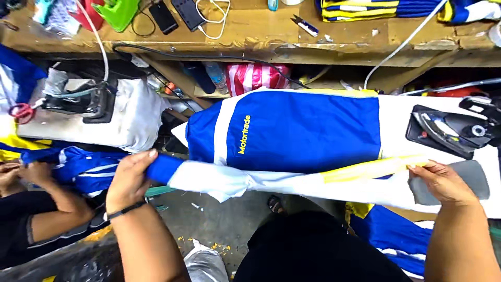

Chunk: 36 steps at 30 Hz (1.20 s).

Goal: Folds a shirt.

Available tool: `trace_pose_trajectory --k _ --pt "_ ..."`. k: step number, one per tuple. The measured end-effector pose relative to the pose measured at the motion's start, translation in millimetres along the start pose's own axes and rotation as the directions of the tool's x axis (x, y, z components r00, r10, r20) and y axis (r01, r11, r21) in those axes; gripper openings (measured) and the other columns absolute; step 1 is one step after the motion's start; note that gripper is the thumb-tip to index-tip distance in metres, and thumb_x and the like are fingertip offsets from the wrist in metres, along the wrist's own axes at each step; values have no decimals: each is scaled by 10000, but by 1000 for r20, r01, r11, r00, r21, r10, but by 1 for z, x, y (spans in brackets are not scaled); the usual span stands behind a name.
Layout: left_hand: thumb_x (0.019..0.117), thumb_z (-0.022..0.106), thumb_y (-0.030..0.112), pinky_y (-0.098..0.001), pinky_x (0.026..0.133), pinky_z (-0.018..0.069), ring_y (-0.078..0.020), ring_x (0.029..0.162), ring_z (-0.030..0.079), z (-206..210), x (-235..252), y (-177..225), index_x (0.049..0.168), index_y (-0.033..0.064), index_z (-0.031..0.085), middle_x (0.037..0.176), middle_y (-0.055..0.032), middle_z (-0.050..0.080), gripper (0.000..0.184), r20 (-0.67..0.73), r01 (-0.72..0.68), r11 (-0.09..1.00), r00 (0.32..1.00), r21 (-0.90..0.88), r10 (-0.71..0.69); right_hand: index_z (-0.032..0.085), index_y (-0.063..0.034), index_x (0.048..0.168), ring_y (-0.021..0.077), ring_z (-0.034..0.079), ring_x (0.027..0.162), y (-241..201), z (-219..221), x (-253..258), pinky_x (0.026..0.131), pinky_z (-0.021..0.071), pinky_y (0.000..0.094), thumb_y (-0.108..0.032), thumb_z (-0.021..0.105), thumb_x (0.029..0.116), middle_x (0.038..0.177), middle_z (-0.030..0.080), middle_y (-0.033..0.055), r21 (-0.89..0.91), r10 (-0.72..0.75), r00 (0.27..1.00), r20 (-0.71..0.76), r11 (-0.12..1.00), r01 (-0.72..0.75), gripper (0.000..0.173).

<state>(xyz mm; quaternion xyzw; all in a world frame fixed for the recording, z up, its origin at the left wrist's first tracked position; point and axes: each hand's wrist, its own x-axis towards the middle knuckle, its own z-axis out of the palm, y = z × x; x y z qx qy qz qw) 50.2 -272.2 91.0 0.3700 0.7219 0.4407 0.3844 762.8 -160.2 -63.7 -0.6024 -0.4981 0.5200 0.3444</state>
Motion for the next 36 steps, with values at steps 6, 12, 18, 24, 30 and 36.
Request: trace_pose_trajectory --k 6,12,18,24,30,36 --pt "1126 304 348 -187 718 533 4 767 622 79 155 4 1190 190 533 947 86 661 285 46 289 948 957 -133 -285 563 -20 1262 72 679 880 -6 46 104 834 586 299 -188 469 1098 1004 669 17 117 292 940 -178 954 -274 253" --pt "1086 363 545 -620 1134 355 -451 1343 502 93 150 -40 1426 -89 496 1413 -344 524 731 -39 478 768 858 426 -512 577 11 1285 136 646 879 16 45 117 788 558 359 -306 503 1091 1077 643 113 -118 423 894 -145 890 -440 379" --pt "1093 495 352 -770 915 403 -582 1075 607 87 114 -80 1171 -98 643 1072 -390 644 480 -200 320 652 946 687 -253 630 79 1137 199 624 893 22 72 69 846 518 437 -344 520 1089 1006 643 179 -215 425 880 -213 858 -467 440" --pt "1116 394 374 -786 834 435 -627 1057 622 76 88 -104 1268 -7 621 1080 -401 657 469 -338 385 415 923 825 -184 647 138 1150 320 668 939 30 90 31 906 505 513 -199 528 1083 1009 678 288 -432 133 951 -281 867 -248 364" --pt "1082 480 385 -746 891 455 -561 1150 596 76 70 -152 1225 -14 633 1229 -334 629 450 -350 305 492 937 816 1 677 134 1101 443 658 1004 41 101 4 932 459 628 -249 546 1080 1027 673 345 -517 245 913 -327 762 -390 405" --pt "1047 457 433 -678 1219 161 -409 1545 250 177 38 -137 1536 12 417 1631 -194 362 647 174 -313 542 940 780 292 574 134 1283 452 625 1153 18 117 15 1018 461 576 -297 493 1093 1183 638 357 -479 248 854 -458 740 -472 478"
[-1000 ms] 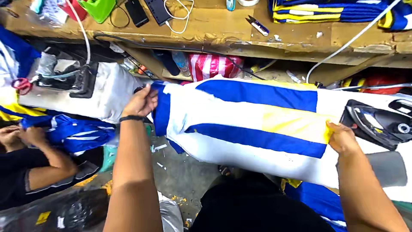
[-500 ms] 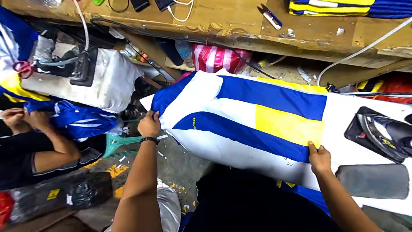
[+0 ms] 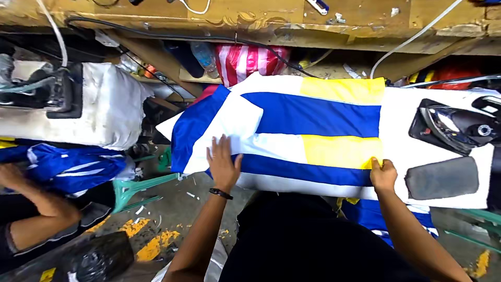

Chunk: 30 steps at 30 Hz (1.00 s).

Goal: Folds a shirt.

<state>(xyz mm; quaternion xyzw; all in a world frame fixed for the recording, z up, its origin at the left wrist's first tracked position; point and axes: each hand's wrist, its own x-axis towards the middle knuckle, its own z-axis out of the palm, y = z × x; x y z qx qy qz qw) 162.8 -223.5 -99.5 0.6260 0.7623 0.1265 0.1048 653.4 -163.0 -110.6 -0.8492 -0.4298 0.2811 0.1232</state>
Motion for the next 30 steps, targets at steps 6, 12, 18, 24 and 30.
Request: trace_pose_trajectory --k 6,12,18,24,30 --pt "1061 314 556 -718 1200 87 -337 1594 121 65 -14 -22 1640 88 239 1722 -105 177 748 34 -23 995 999 96 20 521 86 1362 482 662 1144 0 17 5 995 492 612 -296 442 1107 1167 677 330 -209 -40 993 -114 978 16 466" --pt "1035 428 544 -762 1159 118 -413 1572 155 25 -1 -16 1593 121 383 1699 -123 247 702 46 -20 1000 999 -15 20 565 72 1349 559 500 1300 -25 16 14 1049 442 646 -316 619 971 1383 497 397 -262 -204 947 -249 955 137 545" --pt "1015 608 321 -682 920 500 -495 1193 610 -78 128 -33 1434 -3 540 1516 -280 457 534 229 276 961 937 -27 -263 510 75 1345 364 689 913 -189 73 -50 805 582 535 -126 544 1064 1213 632 286 222 -399 854 334 914 340 348" --pt "955 735 261 -600 1047 462 -426 1214 615 -68 194 -49 1472 -23 470 1325 -302 609 646 557 409 911 770 -57 -311 549 42 1341 176 619 683 -324 172 -108 641 555 321 -275 631 1041 1010 643 163 390 -73 724 686 877 -282 443" --pt "923 644 -98 -324 874 569 -150 921 675 -71 164 -107 1230 -104 592 1138 -209 668 311 468 344 712 884 -612 -25 608 64 1165 131 593 710 -314 182 -118 646 546 291 -4 649 979 955 617 113 641 -415 749 517 767 -18 202"
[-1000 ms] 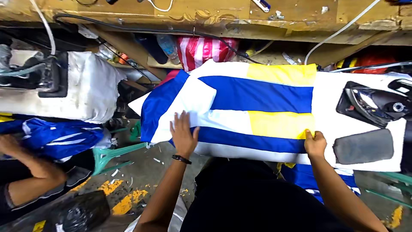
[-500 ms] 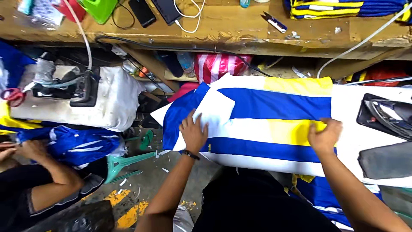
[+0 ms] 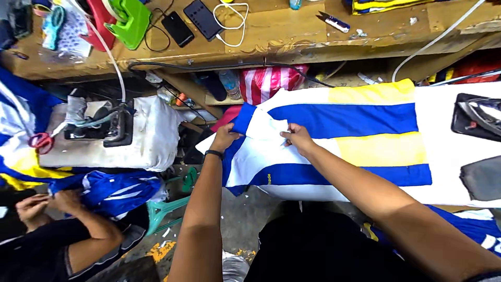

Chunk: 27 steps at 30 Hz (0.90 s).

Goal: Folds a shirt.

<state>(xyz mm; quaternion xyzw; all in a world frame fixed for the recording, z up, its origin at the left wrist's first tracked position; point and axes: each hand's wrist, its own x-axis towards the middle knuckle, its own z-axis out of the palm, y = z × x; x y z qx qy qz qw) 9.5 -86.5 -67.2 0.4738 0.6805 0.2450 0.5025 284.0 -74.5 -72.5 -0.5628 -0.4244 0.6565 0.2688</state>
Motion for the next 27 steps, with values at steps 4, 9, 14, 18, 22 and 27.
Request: trace_pose_trajectory --k 4,9,14,18,22,27 --pt "908 569 -157 -383 1006 518 -213 1069 673 -6 -18 -36 969 -124 697 1093 -196 718 146 -7 -263 951 964 160 267 762 -27 977 330 644 1064 47 -23 -28 888 585 479 124 656 825 1224 622 208 -507 -585 709 394 506 698 239" --pt "945 417 -138 -542 1126 411 -349 1262 622 -4 -27 -28 985 -20 776 1247 -153 723 380 33 -250 869 965 428 261 796 -133 1053 401 593 1194 73 -27 -27 964 524 555 64 666 825 1331 633 170 -665 -515 701 492 297 685 328" --pt "979 533 169 -642 1053 412 -400 1330 529 59 -48 -12 1183 45 710 1367 -155 632 298 -130 -212 624 881 752 456 769 -166 1171 392 561 1249 69 -35 -30 1002 470 587 -69 686 832 1388 604 150 -679 -524 714 465 306 667 362" --pt "988 512 541 -724 1191 146 -424 1562 183 120 -45 -33 1546 139 466 1675 -134 305 689 58 -296 519 903 802 425 732 -133 1239 432 540 1296 44 -100 -3 1044 406 672 -99 658 905 1393 607 172 -787 -551 778 301 318 529 344" --pt "863 466 814 -838 1111 97 -528 1517 231 133 -47 -38 1582 100 408 1653 -211 318 1015 104 -259 477 939 840 328 603 -82 1418 540 445 1375 9 -222 50 1044 348 764 -246 569 1018 1501 490 279 -923 -478 871 -112 375 87 434" --pt "929 435 777 -836 1120 10 -513 1553 96 102 4 29 1620 133 332 1688 -196 235 950 13 -99 620 990 778 142 487 -42 1517 552 267 1497 14 -338 108 1132 188 799 -413 364 1095 1602 347 318 -835 -406 774 -486 477 -275 575"
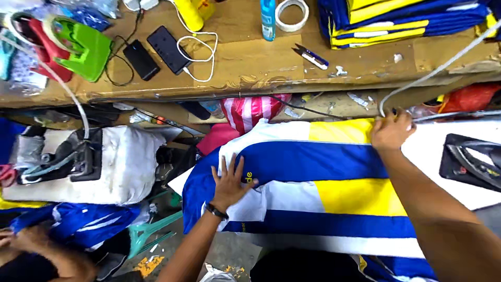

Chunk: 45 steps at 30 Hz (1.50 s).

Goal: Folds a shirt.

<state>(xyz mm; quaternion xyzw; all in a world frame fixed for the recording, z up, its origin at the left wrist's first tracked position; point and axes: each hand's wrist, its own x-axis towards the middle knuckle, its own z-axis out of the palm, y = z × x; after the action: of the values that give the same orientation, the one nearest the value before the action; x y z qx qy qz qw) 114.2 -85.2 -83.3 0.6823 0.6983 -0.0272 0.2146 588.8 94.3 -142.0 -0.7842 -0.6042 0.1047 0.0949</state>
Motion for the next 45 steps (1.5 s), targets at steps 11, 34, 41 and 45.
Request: trace_pose_trajectory --k 11,34,41,45 --pt "1048 454 568 -599 1131 369 -403 1349 535 -40 191 -30 1288 -73 637 1379 -278 598 709 591 569 812 614 129 -523 481 32 1488 485 417 1442 32 37 25 1219 228 624 -515 317 1052 1494 508 299 -111 212 975 -72 969 -219 718" --pt "1053 499 376 -218 889 558 31 950 659 -128 10 -104 1152 222 579 1022 158 684 200 -73 40 452 970 -891 -230 544 103 1217 181 610 1016 62 -144 -42 928 528 388 13 651 939 1171 618 223 509 -208 952 226 858 67 311" --pt "985 628 292 -201 823 575 49 871 689 -43 -150 -139 950 297 753 925 176 756 129 100 144 390 986 -910 -133 718 48 886 574 549 1148 133 -131 -184 984 354 779 145 695 800 1115 683 290 311 -359 922 145 901 302 132" --pt "1019 477 79 -238 899 577 4 923 705 1 -166 -141 1028 157 720 965 110 765 256 142 183 325 979 -928 -146 732 10 1015 646 426 1246 129 -112 -217 916 295 849 157 714 781 1317 569 329 71 -153 927 342 988 137 277"
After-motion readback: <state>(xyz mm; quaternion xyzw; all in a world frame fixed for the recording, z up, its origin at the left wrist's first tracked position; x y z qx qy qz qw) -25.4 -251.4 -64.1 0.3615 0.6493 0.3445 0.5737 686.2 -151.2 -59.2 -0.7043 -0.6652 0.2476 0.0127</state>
